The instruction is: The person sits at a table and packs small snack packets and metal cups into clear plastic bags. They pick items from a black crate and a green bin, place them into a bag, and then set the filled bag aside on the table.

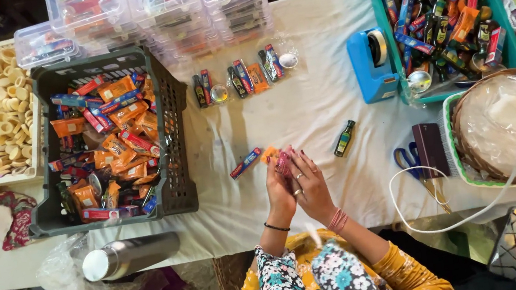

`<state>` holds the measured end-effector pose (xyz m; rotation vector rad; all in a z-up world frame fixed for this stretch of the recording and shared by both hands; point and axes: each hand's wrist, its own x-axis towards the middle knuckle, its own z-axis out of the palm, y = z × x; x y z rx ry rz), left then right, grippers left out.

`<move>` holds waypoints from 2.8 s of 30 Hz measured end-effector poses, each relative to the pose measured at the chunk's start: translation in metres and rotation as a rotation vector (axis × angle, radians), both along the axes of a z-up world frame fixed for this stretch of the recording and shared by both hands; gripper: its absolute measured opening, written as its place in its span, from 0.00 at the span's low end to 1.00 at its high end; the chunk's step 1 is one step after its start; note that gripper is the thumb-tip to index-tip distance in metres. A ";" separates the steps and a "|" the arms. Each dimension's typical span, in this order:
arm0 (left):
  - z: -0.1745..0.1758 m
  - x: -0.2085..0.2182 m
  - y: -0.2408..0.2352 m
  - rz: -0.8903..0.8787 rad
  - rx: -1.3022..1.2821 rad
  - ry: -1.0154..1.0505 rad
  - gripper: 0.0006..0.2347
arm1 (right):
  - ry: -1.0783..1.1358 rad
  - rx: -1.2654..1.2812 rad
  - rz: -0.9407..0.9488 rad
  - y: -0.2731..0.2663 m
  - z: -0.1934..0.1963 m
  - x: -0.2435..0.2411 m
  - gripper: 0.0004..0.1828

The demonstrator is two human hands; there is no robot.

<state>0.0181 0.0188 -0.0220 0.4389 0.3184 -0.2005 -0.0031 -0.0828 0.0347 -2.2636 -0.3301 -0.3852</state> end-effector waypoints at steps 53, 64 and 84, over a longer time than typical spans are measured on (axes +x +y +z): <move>0.038 0.011 -0.002 0.047 -0.100 -0.041 0.22 | 0.160 0.298 -0.055 0.000 0.024 0.003 0.22; 0.055 0.019 0.003 -0.005 -0.101 -0.021 0.23 | 0.072 0.220 -0.024 -0.003 0.023 0.005 0.23; 0.059 0.011 0.008 -0.103 0.039 -0.009 0.21 | 0.091 0.125 0.113 0.002 0.042 -0.005 0.24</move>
